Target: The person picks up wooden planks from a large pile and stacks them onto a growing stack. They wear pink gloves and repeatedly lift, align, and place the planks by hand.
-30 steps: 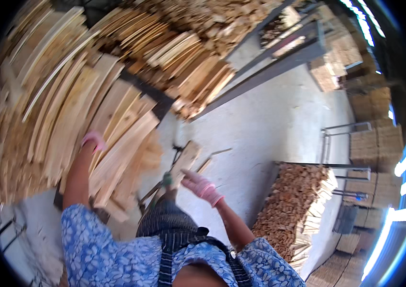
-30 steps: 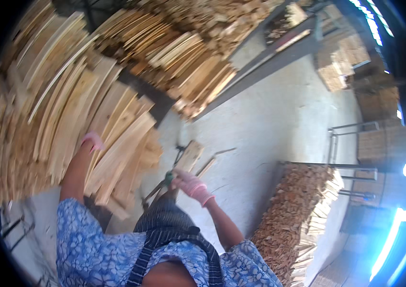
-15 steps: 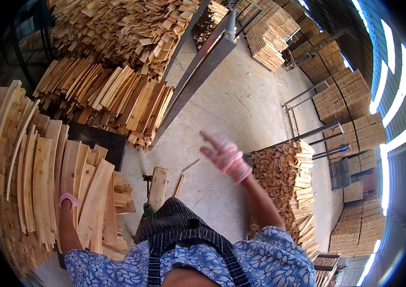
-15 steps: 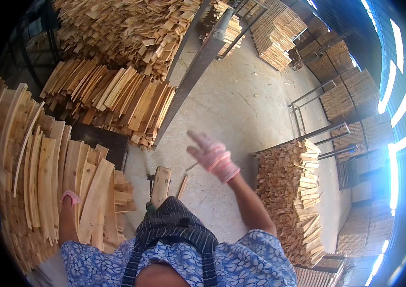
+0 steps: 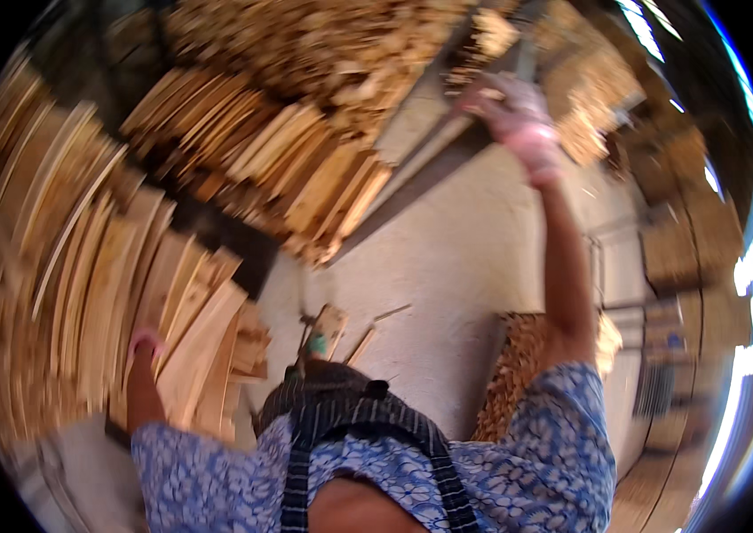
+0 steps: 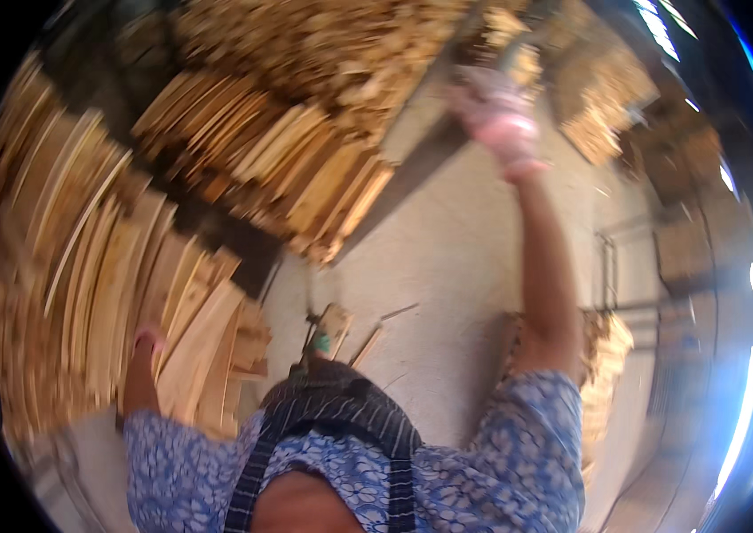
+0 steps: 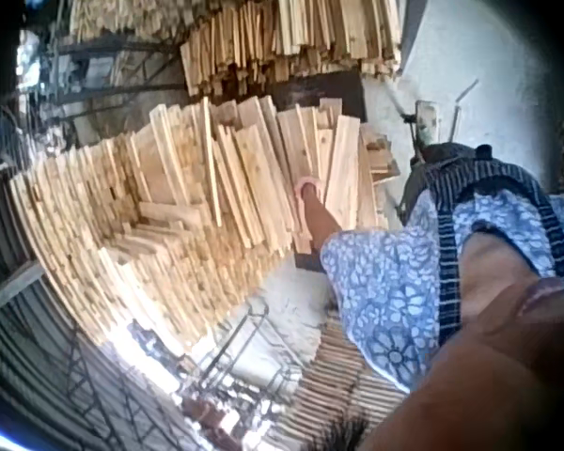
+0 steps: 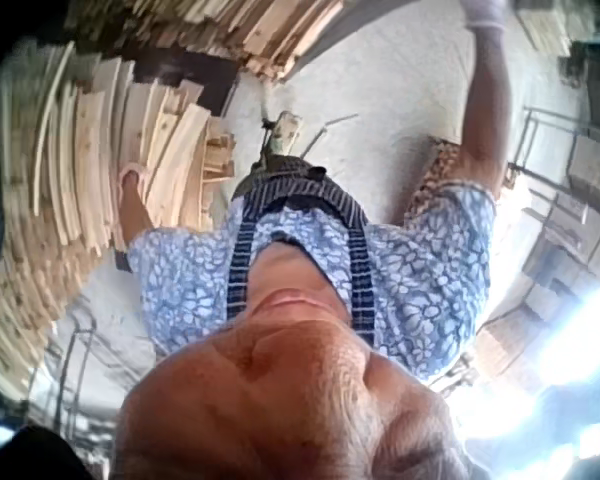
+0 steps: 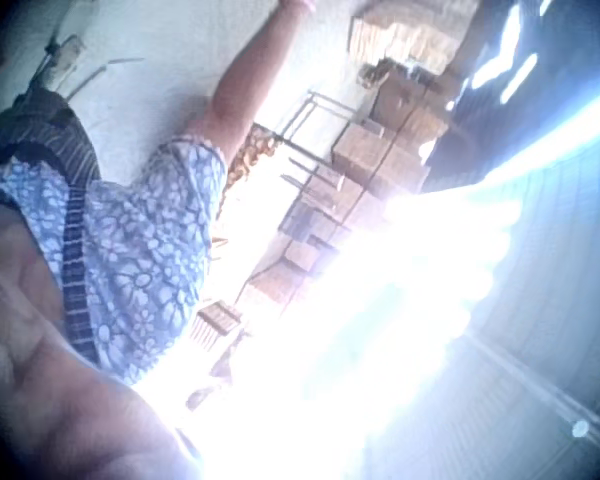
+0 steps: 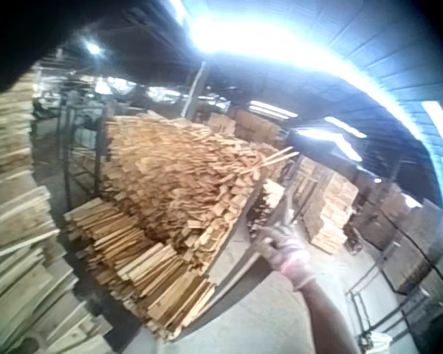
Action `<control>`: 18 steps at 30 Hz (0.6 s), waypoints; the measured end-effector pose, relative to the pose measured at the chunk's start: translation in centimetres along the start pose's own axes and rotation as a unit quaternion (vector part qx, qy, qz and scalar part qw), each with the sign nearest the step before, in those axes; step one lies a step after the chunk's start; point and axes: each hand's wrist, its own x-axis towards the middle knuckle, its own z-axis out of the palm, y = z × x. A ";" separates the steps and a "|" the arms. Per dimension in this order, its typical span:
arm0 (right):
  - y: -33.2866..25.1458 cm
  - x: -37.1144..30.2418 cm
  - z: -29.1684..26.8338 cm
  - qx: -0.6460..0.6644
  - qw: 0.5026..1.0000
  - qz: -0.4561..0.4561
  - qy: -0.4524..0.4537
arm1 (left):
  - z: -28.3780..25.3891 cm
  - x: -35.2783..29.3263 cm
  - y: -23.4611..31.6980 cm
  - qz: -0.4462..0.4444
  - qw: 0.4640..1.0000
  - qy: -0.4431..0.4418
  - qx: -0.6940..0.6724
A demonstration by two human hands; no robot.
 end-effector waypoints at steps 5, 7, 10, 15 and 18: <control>0.9 -3.6 -2.2 0.090 0.995 0.028 -0.020 | -2.2 -2.2 2.8 -0.056 0.991 -0.059 -0.107; 2.5 -3.9 -3.0 0.027 0.994 0.031 -0.101 | -5.2 -5.8 7.8 -0.089 0.950 -0.025 -0.297; 4.7 1.8 -2.6 0.107 0.960 0.070 -0.248 | 1.8 -6.0 1.1 -0.171 0.942 0.120 -0.264; 18.6 3.6 -2.1 0.162 0.958 0.114 -0.205 | -10.0 -10.0 9.6 -0.116 0.942 -0.044 -0.313; 15.5 3.2 0.9 0.283 0.927 0.176 -0.173 | -8.7 -13.3 9.0 -0.292 0.908 0.129 -0.272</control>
